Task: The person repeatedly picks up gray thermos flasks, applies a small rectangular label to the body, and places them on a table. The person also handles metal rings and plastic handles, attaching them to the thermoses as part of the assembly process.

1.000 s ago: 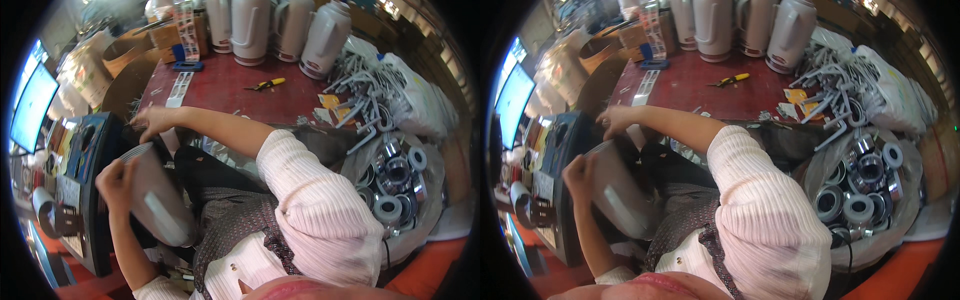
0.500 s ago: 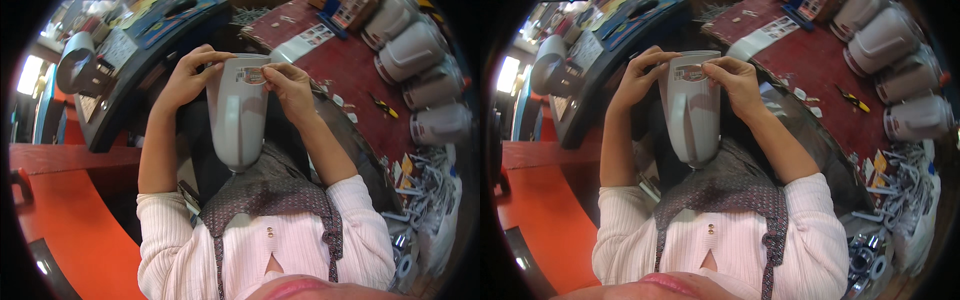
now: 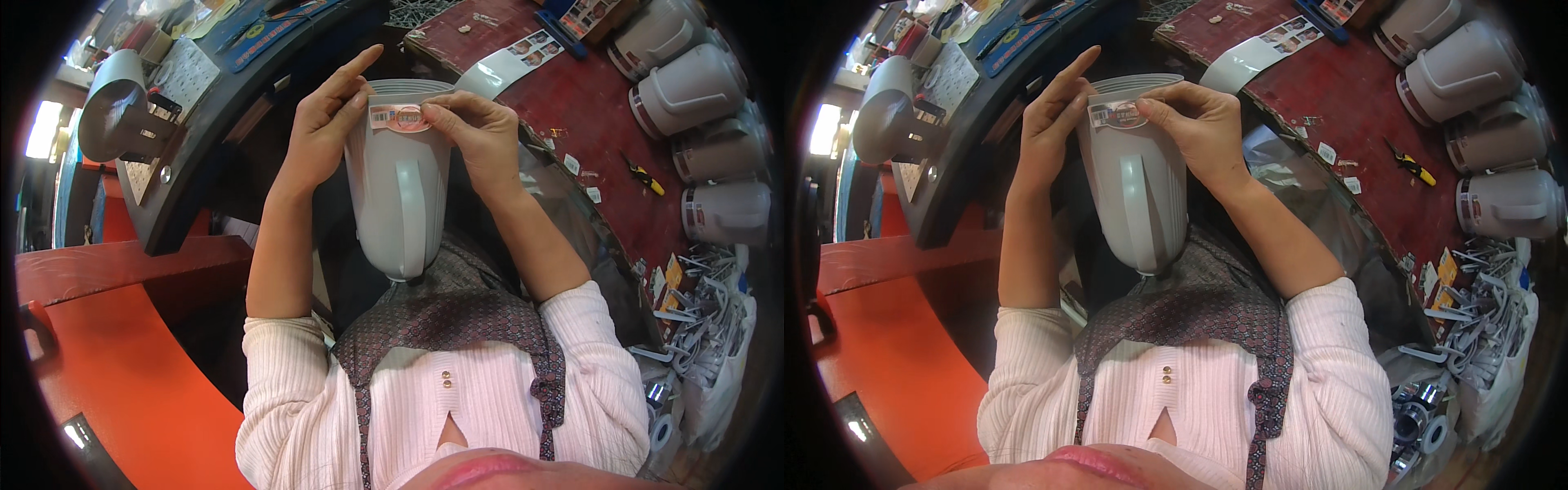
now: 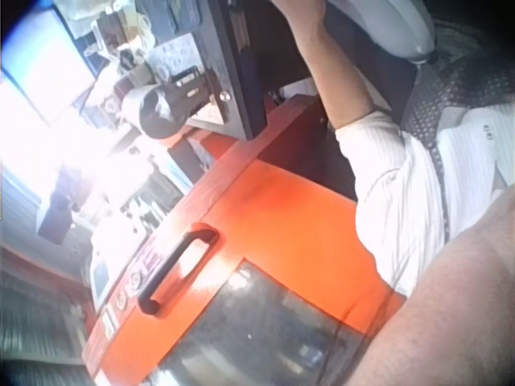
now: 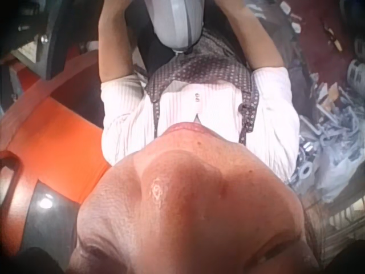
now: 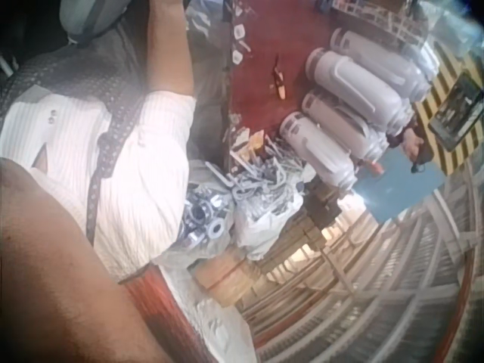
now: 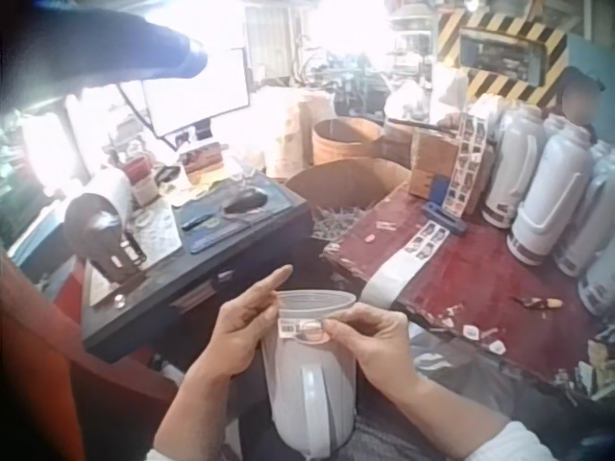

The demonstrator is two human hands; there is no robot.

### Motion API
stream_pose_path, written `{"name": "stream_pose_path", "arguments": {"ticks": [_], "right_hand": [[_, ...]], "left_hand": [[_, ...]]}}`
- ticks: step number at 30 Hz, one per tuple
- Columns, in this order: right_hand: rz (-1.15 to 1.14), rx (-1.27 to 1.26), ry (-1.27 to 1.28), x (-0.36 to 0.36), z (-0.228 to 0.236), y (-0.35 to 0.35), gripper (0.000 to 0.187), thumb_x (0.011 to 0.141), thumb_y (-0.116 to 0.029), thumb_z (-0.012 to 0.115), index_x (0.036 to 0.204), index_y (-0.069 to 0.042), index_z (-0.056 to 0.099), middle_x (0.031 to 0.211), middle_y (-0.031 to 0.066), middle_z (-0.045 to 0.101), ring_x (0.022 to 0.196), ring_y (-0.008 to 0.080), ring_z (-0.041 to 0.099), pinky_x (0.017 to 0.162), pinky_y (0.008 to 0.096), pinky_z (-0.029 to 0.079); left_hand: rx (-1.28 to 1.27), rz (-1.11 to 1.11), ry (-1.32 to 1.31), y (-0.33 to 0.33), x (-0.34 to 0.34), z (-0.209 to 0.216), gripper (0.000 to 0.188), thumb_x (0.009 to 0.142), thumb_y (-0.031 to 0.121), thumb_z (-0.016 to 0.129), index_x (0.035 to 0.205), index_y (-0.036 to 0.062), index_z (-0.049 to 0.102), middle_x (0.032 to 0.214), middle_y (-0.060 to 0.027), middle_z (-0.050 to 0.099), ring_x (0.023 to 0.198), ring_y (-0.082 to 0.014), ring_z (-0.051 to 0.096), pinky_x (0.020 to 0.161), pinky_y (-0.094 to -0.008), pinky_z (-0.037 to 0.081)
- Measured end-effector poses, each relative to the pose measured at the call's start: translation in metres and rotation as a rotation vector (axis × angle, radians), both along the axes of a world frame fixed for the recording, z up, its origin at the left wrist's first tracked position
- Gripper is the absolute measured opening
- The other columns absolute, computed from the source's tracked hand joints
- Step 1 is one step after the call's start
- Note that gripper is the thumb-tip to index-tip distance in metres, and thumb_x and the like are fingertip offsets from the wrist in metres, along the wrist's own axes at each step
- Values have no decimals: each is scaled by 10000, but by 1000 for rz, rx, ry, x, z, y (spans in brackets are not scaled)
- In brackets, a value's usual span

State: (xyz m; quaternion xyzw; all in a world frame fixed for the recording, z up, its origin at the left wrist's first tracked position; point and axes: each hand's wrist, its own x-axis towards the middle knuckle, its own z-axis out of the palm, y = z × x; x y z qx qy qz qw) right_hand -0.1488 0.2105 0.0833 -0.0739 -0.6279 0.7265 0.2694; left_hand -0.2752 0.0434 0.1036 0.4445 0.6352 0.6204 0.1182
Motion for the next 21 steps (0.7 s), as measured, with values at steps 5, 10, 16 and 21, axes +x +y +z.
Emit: {"name": "stream_pose_path", "arguments": {"ticks": [5,10,16,21], "right_hand": [[3,16,-17,-1,2,0,127,857,-96,774,940,0,766,843,37,738,776,65,641,729,222,512],[-14,20,28,1,-1,-2,129,859,-97,774,943,1,760,842,36,737,777,59,642,710,213,510],[-214,445,173,3,-8,-3,100,849,-59,771,938,-26,741,861,16,707,754,63,613,680,214,487],[-216,416,192,6,-7,-7,77,847,-38,756,918,-26,728,851,21,701,748,69,622,672,213,485]], "left_hand": [[38,-34,-40,0,-2,-2,503,981,141,592,1473,100,499,890,12,542,847,-82,510,819,-218,412],[-41,1,50,-2,2,1,638,877,146,751,1467,115,510,885,14,585,853,-76,553,820,-214,430],[-52,17,-25,2,11,5,707,824,90,784,1469,74,493,908,2,622,891,-87,594,881,-232,453],[-22,30,28,0,18,9,676,838,72,758,1464,91,501,898,-1,627,865,-86,587,861,-231,451]]}}
